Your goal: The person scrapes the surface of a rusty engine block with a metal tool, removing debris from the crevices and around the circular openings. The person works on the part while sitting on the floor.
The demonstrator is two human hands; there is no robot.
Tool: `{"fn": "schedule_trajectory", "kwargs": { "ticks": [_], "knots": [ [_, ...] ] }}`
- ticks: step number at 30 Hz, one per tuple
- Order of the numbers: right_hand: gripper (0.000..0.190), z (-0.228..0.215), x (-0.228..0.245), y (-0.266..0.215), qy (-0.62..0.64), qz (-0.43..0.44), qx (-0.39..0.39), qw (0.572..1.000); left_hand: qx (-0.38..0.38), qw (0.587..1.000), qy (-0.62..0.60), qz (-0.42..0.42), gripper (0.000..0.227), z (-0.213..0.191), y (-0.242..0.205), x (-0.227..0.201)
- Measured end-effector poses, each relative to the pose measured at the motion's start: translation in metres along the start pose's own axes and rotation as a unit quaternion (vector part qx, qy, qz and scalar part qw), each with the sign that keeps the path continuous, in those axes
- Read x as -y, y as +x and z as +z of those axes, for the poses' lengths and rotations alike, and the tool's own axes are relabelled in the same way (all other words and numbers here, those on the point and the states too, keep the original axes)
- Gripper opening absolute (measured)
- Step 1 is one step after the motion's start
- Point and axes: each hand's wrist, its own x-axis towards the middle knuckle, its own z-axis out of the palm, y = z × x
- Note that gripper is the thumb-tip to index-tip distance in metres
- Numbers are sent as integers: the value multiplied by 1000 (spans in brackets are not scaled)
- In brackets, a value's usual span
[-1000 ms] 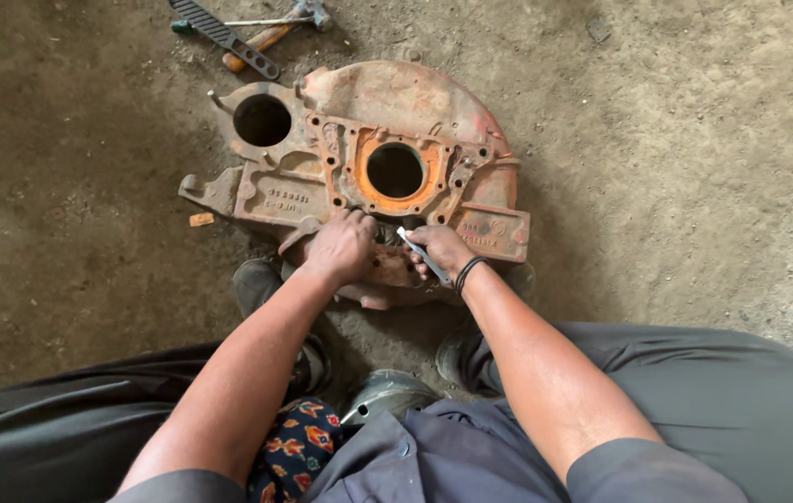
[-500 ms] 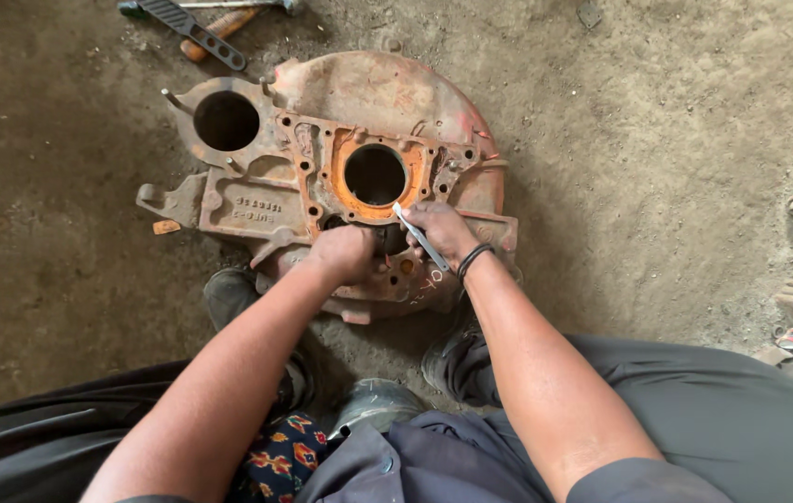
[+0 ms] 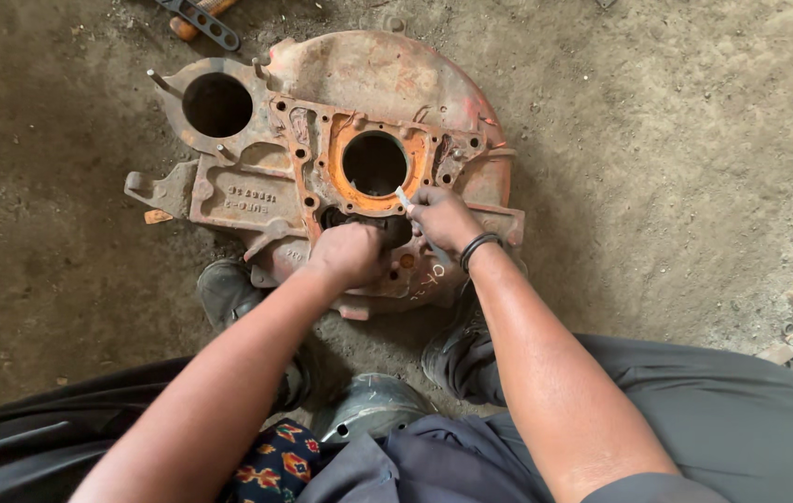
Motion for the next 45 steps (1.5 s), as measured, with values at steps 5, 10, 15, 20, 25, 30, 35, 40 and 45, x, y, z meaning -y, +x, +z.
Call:
{"fn": "schedule_trajectory", "kwargs": {
  "ticks": [5, 10, 15, 20, 25, 30, 35, 40, 45],
  "knots": [
    [15, -2, -4, -9, -211, 31, 16, 977, -78, 989, 123, -5, 11, -7, 1, 20],
    [25, 8, -4, -34, -463, -131, 54, 875, -202, 975, 52, -69, 16, -42, -9, 40],
    [25, 41, 20, -91, -519, -80, -54, 849, -193, 969, 27, -152, 62, -66, -21, 70],
    [27, 95, 26, -118, -487, -63, -88, 867, 32, 982, 60, -174, 118, -82, -46, 76],
    [27, 76, 23, -104, -476, -17, -71, 876, 40, 985, 77, -147, 121, -85, -41, 78],
    [23, 81, 15, -112, -508, 12, -118, 853, 60, 981, 71, -173, 121, -89, -37, 71],
    [23, 60, 13, -112, -458, -16, -54, 887, 54, 983, 59, -165, 122, -89, -33, 79],
    [22, 66, 16, -114, -482, -25, -53, 874, 51, 984, 53, -161, 123, -85, -34, 80],
    [24, 99, 19, -115, -489, -41, -63, 869, 68, 980, 54, -177, 125, -90, -35, 72]
  ]
}}
